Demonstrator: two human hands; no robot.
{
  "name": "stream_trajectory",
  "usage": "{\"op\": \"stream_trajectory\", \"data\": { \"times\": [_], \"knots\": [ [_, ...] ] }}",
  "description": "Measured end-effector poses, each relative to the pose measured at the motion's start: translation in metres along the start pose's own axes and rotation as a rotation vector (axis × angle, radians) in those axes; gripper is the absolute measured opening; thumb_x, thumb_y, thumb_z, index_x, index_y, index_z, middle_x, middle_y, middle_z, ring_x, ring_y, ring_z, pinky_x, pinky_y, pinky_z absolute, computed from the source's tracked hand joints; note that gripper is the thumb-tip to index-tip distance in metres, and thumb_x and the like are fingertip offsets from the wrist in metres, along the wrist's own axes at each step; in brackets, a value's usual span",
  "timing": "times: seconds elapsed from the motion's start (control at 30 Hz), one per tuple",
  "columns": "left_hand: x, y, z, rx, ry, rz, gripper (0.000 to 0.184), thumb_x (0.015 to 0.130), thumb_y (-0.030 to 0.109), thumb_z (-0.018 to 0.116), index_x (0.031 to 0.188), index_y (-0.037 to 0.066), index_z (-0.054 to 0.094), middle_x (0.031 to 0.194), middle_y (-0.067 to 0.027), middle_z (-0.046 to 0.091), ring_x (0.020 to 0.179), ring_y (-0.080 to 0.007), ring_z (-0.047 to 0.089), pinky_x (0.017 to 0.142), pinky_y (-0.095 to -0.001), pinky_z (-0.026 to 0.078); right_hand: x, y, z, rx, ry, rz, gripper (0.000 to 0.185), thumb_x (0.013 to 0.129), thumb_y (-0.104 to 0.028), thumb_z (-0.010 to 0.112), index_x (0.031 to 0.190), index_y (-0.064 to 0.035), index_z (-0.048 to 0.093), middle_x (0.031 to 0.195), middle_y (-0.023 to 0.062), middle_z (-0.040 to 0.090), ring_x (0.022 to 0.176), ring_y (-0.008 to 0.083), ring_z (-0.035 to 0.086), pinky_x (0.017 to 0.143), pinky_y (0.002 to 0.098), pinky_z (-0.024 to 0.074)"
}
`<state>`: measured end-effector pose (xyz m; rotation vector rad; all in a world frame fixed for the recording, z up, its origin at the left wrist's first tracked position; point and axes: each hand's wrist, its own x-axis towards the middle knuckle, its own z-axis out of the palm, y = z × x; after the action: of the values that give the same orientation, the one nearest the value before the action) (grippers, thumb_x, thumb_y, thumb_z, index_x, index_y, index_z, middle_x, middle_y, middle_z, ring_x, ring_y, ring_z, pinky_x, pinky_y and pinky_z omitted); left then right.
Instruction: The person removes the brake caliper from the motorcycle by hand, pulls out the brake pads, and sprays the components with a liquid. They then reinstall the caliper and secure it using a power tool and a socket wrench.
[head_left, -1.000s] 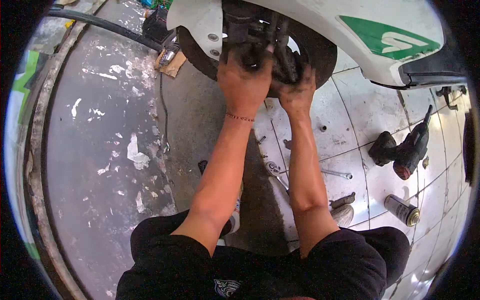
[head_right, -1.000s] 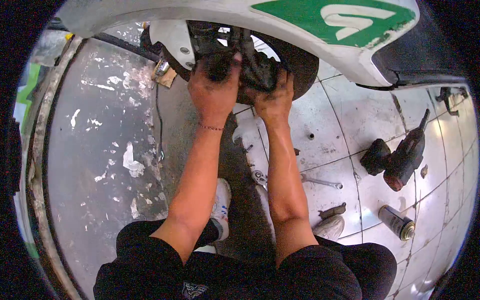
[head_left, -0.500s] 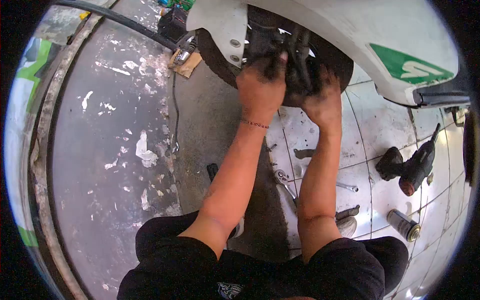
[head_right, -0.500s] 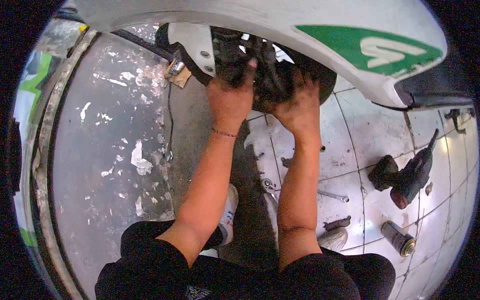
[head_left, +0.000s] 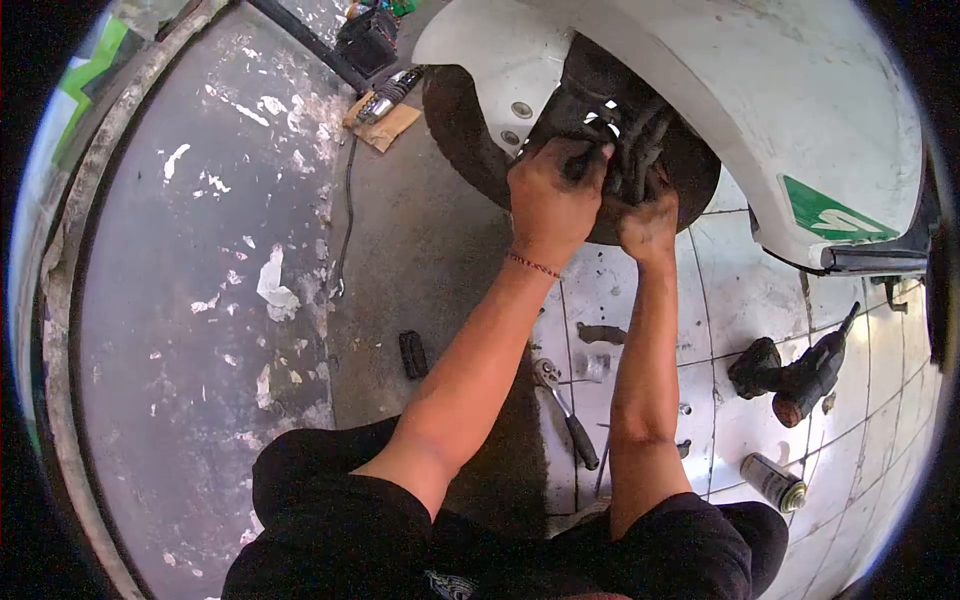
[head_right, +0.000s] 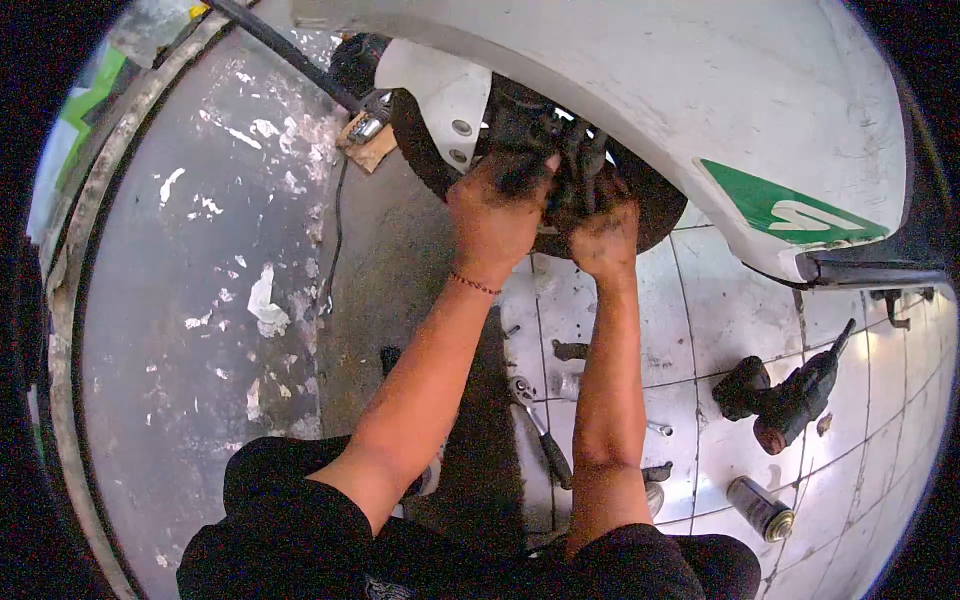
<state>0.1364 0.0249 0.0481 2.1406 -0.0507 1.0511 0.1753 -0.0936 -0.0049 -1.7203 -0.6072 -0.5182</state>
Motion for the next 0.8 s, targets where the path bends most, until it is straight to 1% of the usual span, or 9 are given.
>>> {"op": "stream_trajectory", "data": {
  "times": [0.07,0.13,0.23,0.3,0.4,0.47,0.63,0.7,0.8],
  "knots": [
    [-0.001,-0.003,0.003,-0.034,0.001,0.020,0.013,0.078,0.013,0.075,0.083,0.002,0.070,0.078,-0.0141,0.069,0.068,-0.0310,0.067,0.065,-0.0380,0.052,-0.001,0.000,-0.003,0.081,-0.027,0.095,0.040,0.074,-0.011,0.066,0.113,-0.0023,0.062,0.112,0.0200,0.064,0.098,0.0409,0.060,0.090,0.0446,0.0475],
    [-0.004,-0.005,0.004,-0.065,0.000,0.040,0.011,0.078,0.011,0.074,0.083,0.002,0.070,0.076,-0.0139,0.069,0.067,-0.0309,0.066,0.064,-0.0379,0.052,-0.002,0.014,-0.001,-0.076,-0.011,-0.068,0.044,0.070,-0.013,0.070,0.113,-0.0025,0.062,0.110,0.0196,0.064,0.098,0.0395,0.059,0.091,0.0433,0.0473],
    [-0.005,-0.004,0.003,-0.022,-0.010,0.075,0.012,0.078,0.011,0.074,0.085,0.002,0.070,0.079,-0.0140,0.069,0.070,-0.0316,0.066,0.067,-0.0385,0.052,-0.002,0.017,0.000,0.000,-0.045,-0.004,0.045,0.071,-0.018,0.071,0.113,-0.0027,0.062,0.109,0.0193,0.064,0.100,0.0389,0.059,0.091,0.0431,0.0473],
    [-0.006,-0.003,0.003,0.072,0.061,0.236,0.013,0.078,0.011,0.074,0.087,0.003,0.070,0.085,-0.0152,0.069,0.077,-0.0326,0.066,0.070,-0.0390,0.051,0.002,0.011,0.001,-0.033,-0.030,0.026,0.045,0.072,-0.019,0.071,0.112,-0.0028,0.062,0.110,0.0194,0.064,0.101,0.0387,0.059,0.091,0.0429,0.0472],
    [-0.004,-0.009,0.006,-0.027,0.044,0.131,0.015,0.078,0.013,0.074,0.089,0.004,0.071,0.089,-0.0165,0.069,0.081,-0.0339,0.065,0.074,-0.0404,0.051,0.003,0.006,0.003,-0.102,-0.020,0.069,0.043,0.073,-0.021,0.070,0.111,-0.0031,0.062,0.111,0.0200,0.063,0.104,0.0389,0.059,0.091,0.0425,0.0469],
    [-0.006,-0.004,0.005,0.005,0.043,0.099,0.016,0.078,0.014,0.074,0.089,0.004,0.071,0.088,-0.0161,0.069,0.081,-0.0341,0.065,0.073,-0.0402,0.051,0.004,0.002,0.003,0.025,0.024,0.106,0.043,0.074,-0.023,0.071,0.111,-0.0035,0.063,0.111,0.0206,0.063,0.104,0.0393,0.059,0.091,0.0425,0.0469],
    [-0.007,-0.008,0.007,0.064,-0.056,0.001,0.019,0.079,0.018,0.074,0.091,0.004,0.070,0.087,-0.0146,0.069,0.080,-0.0346,0.065,0.074,-0.0397,0.051,0.006,0.002,0.003,-0.092,-0.006,0.080,0.040,0.075,-0.023,0.069,0.110,-0.0032,0.063,0.109,0.0209,0.063,0.102,0.0396,0.060,0.090,0.0423,0.0472],
    [-0.004,-0.013,0.007,0.196,0.068,0.256,0.018,0.080,0.019,0.073,0.089,0.003,0.069,0.087,-0.0147,0.069,0.079,-0.0346,0.066,0.073,-0.0396,0.051,0.005,-0.002,0.005,-0.066,0.008,0.098,0.039,0.075,-0.022,0.068,0.109,-0.0029,0.063,0.109,0.0210,0.063,0.102,0.0396,0.060,0.090,0.0421,0.0473],
    [0.000,-0.009,0.002,0.044,-0.016,0.165,0.016,0.080,0.016,0.073,0.087,0.003,0.068,0.088,-0.0153,0.069,0.080,-0.0346,0.065,0.073,-0.0405,0.051,0.006,0.004,0.008,-0.040,0.037,0.120,0.038,0.074,-0.020,0.068,0.107,-0.0025,0.064,0.109,0.0206,0.064,0.101,0.0393,0.060,0.090,0.0421,0.0475]
  ]
}}
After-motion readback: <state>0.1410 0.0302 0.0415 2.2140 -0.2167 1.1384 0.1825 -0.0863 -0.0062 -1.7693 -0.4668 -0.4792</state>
